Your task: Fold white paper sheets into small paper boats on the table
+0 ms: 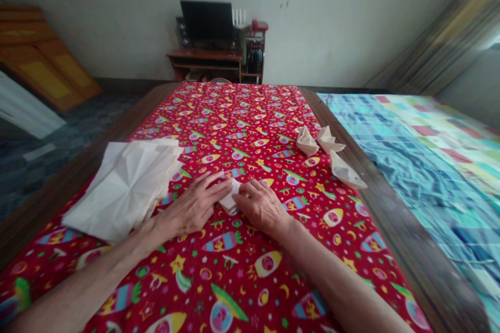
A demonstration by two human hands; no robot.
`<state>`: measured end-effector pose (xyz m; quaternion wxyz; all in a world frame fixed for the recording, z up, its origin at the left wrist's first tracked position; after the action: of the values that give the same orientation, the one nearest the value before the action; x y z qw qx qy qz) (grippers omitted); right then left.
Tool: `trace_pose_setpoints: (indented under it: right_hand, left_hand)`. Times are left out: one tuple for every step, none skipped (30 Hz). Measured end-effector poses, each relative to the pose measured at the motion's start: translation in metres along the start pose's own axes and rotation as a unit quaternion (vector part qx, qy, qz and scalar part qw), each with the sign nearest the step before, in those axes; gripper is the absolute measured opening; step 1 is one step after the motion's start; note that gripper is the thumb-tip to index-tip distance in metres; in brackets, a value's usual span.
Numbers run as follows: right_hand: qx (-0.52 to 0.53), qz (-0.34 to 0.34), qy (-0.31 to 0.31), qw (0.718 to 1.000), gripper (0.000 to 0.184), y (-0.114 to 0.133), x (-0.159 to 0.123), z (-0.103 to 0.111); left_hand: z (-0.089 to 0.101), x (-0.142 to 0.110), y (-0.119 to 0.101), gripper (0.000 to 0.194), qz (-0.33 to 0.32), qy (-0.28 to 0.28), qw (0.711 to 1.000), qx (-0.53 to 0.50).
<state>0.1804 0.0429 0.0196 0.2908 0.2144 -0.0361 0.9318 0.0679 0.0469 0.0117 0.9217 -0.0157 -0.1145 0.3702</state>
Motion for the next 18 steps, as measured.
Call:
trace_pose_setpoints:
  right_hand:
    - [-0.001,0.003,0.003,1.0,0.02,0.001,0.0,0.0]
    - [-0.001,0.007,0.005,1.0,0.02,0.002,0.001,0.0]
    - [-0.001,0.009,0.007,1.0,0.02,0.003,0.001,0.0]
    - [0.0,0.011,0.008,1.0,0.02,0.004,0.002,0.0]
    - [0.0,0.012,0.01,1.0,0.02,0.004,0.002,0.0]
    - [0.001,0.012,0.011,1.0,0.02,0.004,0.002,0.0]
    - [0.001,0.012,0.01,1.0,0.019,0.004,0.002,0.001]
    - [0.002,0.013,0.008,1.0,0.019,0.004,0.002,0.001]
    - [0.003,0.015,0.006,1.0,0.019,0.004,0.001,0.001]
    - [0.004,0.015,0.003,1.0,0.018,0.004,0.001,0.002]
    - [0.008,0.015,0.0,1.0,0.018,0.004,0.001,0.002]
    - [0.013,0.013,-0.004,1.0,0.019,0.003,0.001,0.003]
    - [0.022,0.009,-0.008,1.0,0.019,0.002,0.0,0.003]
    - [0.033,0.004,-0.012,0.999,0.019,0.0,0.0,0.004]
    - [0.045,-0.001,-0.016,0.999,0.019,-0.001,0.0,0.004]
    - [0.057,-0.005,-0.019,0.998,0.02,-0.002,0.0,0.005]
    - [0.066,-0.008,-0.021,0.998,0.02,-0.003,-0.001,0.005]
    - [0.072,-0.008,-0.022,0.997,0.02,-0.004,-0.001,0.005]
  left_hand:
    - [0.0,0.001,0.001,0.062,-0.002,0.01,1.0,0.002]
    - [0.0,0.003,0.001,0.062,-0.005,0.016,1.0,0.003]
    - [0.001,0.004,0.001,0.06,-0.009,0.019,1.0,0.003]
    - [0.001,0.006,0.002,0.057,-0.011,0.02,1.0,0.003]
    - [0.001,0.007,0.002,0.053,-0.012,0.019,1.0,0.001]
    - [0.002,0.008,0.003,0.049,-0.011,0.016,1.0,0.0]
    - [0.002,0.008,0.003,0.047,-0.009,0.012,1.0,-0.002]
    - [0.002,0.008,0.004,0.046,-0.007,0.009,1.0,-0.004]
    - [0.002,0.007,0.004,0.048,-0.006,0.008,1.0,-0.007]
    - [0.002,0.005,0.005,0.05,-0.004,0.009,1.0,-0.009]
    - [0.002,0.003,0.005,0.053,-0.003,0.011,1.0,-0.01]
    - [0.001,0.0,0.005,0.055,0.001,0.013,1.0,-0.01]
    - [0.001,-0.003,0.006,0.056,0.005,0.014,1.0,-0.01]
    - [0.001,-0.006,0.006,0.056,0.008,0.013,1.0,-0.01]
    - [0.002,-0.009,0.006,0.055,0.011,0.009,1.0,-0.009]
    - [0.002,-0.012,0.006,0.053,0.012,0.004,1.0,-0.009]
    - [0.002,-0.014,0.006,0.05,0.011,-0.001,1.0,-0.009]
    - [0.003,-0.017,0.005,0.046,0.008,-0.009,1.0,-0.01]
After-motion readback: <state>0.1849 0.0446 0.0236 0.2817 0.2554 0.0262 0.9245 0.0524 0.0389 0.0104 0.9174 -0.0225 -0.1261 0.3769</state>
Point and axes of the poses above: each hand's wrist, its own x-axis towards the middle knuckle, its own z-axis out of the back of the hand, y = z × x, the point moved 8 cm from there along x, towards the middle knuckle, and after that the axes turned 5 degrees about z, right-handed, at the moved point
